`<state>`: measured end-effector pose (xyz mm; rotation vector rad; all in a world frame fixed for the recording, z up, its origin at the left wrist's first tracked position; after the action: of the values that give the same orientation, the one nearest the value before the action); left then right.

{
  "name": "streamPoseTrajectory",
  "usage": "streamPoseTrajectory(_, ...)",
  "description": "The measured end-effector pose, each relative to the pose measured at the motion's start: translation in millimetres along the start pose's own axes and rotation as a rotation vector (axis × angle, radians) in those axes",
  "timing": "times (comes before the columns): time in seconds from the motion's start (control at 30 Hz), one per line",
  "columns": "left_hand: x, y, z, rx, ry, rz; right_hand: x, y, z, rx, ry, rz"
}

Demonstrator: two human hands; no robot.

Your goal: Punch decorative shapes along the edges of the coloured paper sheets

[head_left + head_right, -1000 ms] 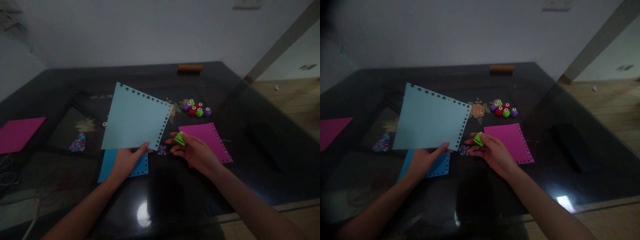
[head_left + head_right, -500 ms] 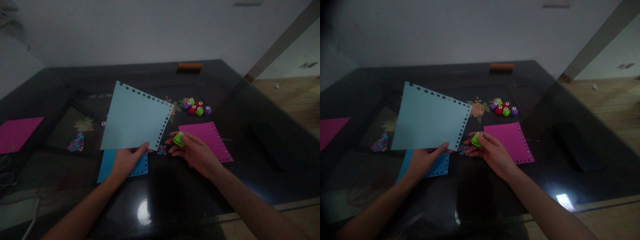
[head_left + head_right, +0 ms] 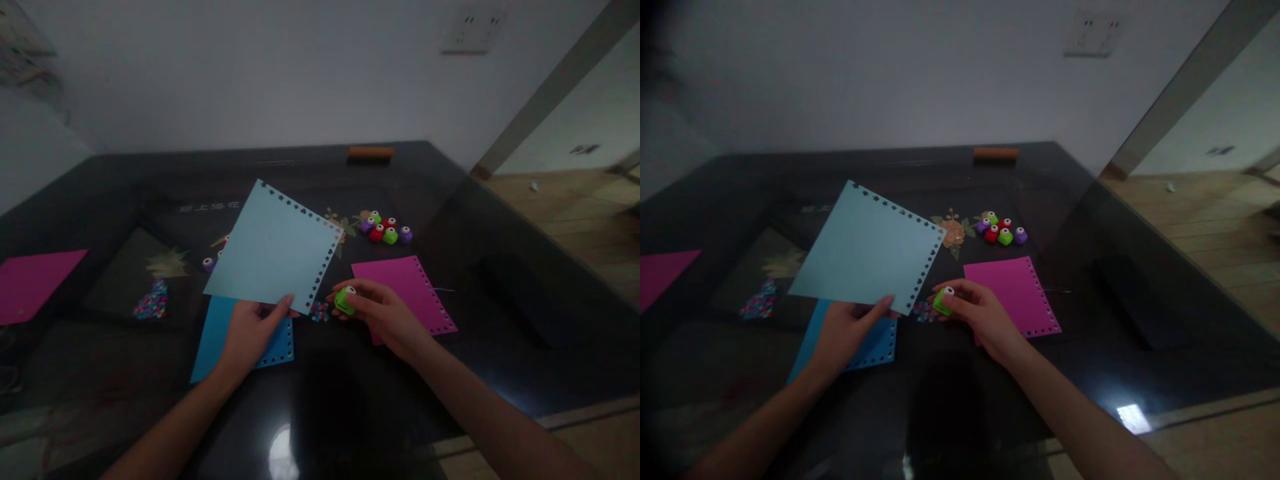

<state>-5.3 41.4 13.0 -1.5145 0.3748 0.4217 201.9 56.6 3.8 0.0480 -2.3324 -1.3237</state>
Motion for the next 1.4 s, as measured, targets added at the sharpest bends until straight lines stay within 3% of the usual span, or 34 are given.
streamPoseTrajectory(0.33,-3.4,1.0,2.4,0.043,-0.014,0.035,-12.3,5.7,8.0,-0.174,-0.134,-0.171)
streamPoseTrajectory(0.7,-2.6,1.0,-0.2,0.079,0.012,0.010,-23.4,31.6,1.0,-0.344,-0.281,-0.329)
streamPoseTrajectory(0.93,-2.6,-0.5,-0.7,0.102,0.021,-0.015,-60.2,62.6,20.0,-0.559,-0.513,-0.507)
streamPoseTrajectory(1.1,-2.6,-0.6,-0.1,0.118,0.019,0.002,-83.3,78.7,39.1,-0.652,-0.690,-0.861)
streamPoseTrajectory(1.23,-2.5,0.3,-0.1,0.119,0.020,0.019,-77.0,75.3,57.9,-0.646,-0.739,-1.269)
streamPoseTrajectory(1.4,-1.9,1.4,0.2,0.119,0.031,0.006,-63.6,66.4,79.5,-0.630,-0.714,-1.512)
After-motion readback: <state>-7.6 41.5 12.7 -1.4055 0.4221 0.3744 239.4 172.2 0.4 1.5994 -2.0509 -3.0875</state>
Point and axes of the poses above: each hand's wrist, its own z-axis towards the middle knuckle, its own x-axis out of the palm, y = z × x, the point moved 2 cm from there along z, towards the middle knuckle, and after that the axes turned 10 degrees about x, right-handed, at the moved point
